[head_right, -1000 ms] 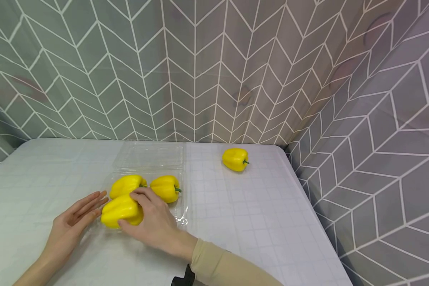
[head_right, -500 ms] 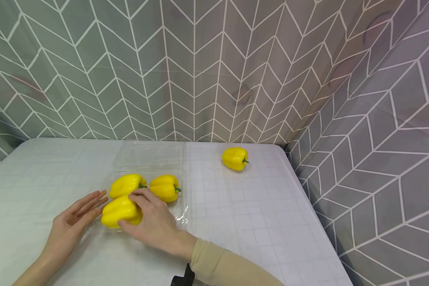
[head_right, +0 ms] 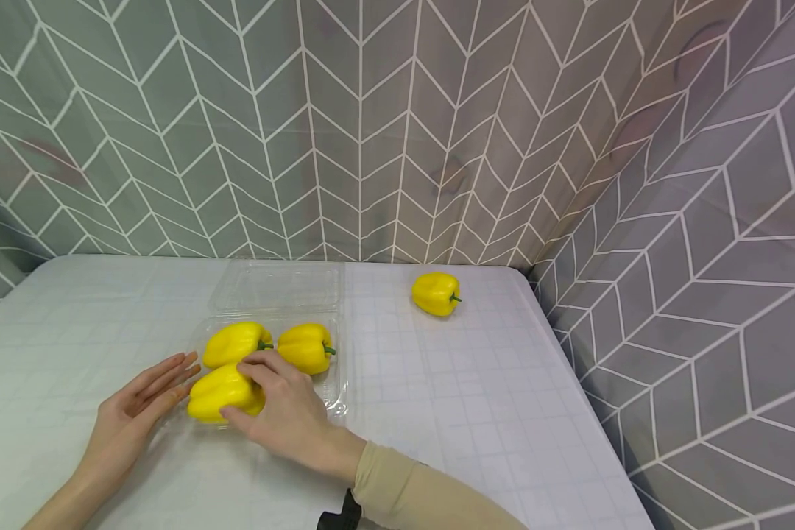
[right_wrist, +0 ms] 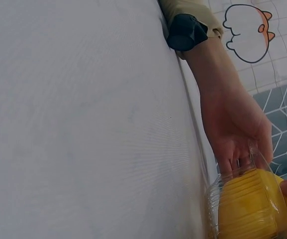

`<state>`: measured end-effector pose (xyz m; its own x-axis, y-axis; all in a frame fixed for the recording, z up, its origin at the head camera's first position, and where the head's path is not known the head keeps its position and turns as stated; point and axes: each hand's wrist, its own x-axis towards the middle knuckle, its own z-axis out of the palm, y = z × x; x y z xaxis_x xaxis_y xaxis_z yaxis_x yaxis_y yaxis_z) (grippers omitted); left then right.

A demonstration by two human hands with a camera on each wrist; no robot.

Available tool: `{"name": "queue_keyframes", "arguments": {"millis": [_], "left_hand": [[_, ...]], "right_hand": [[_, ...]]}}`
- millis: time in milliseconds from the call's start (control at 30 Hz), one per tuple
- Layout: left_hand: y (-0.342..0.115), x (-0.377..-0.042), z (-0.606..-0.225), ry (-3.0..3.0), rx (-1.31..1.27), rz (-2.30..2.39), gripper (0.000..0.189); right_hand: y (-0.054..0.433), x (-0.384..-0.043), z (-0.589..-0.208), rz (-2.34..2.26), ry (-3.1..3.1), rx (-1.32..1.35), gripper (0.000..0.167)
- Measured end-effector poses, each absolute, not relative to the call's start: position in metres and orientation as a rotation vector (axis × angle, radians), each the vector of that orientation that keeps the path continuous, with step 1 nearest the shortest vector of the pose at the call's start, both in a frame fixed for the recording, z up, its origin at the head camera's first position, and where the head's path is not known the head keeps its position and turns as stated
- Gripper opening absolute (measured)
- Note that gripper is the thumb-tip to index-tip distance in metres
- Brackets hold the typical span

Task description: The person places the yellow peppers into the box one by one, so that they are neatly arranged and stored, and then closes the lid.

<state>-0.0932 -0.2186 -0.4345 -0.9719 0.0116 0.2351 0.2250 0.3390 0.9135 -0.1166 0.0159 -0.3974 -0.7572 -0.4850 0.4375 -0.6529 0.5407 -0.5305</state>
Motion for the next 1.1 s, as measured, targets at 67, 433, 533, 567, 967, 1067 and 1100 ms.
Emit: {"name": "queue_keyframes", "arguments": {"millis": [67,433,533,567,967,1067,1100], "left_hand": [[-0.2188,-0.0933,-0.4343,-2.412,-0.216,-1.697,0.049],[-0.2192,-0.0945,-0.4340,-2.370,-0.238,-1.748,0.049],[-0.2197,-0.0947,-0.4344,-2.368,-0.237,-1.745,0.049],[-0.2199,-0.0947,-0.4345,-2.368,-0.236,-1.747,0.050],[-0.2194,-0.0934,-0.4369,-2.374,-0.225,-1.733,0.050],[-0.2188,-0.0932,-0.4370,-2.384,-0.218,-1.728,0.050],[-0.2187,-0.0929,-0.4370,-2.390,-0.214,-1.722,0.050]], "right_hand": [[0.0160,-0.1166,-0.3972,1.015,-2.542,0.955,0.051],[0.0172,-0.1176,-0.3961,0.960,-2.576,0.926,0.052],[0.0172,-0.1178,-0.3959,0.954,-2.581,0.922,0.052],[0.0172,-0.1178,-0.3960,0.953,-2.583,0.921,0.052],[0.0175,-0.1185,-0.3981,0.894,-2.569,0.979,0.049],[0.0191,-0.1188,-0.3981,0.926,-2.554,0.994,0.047],[0.0196,-0.1187,-0.3981,0.938,-2.549,1.000,0.047]]}}
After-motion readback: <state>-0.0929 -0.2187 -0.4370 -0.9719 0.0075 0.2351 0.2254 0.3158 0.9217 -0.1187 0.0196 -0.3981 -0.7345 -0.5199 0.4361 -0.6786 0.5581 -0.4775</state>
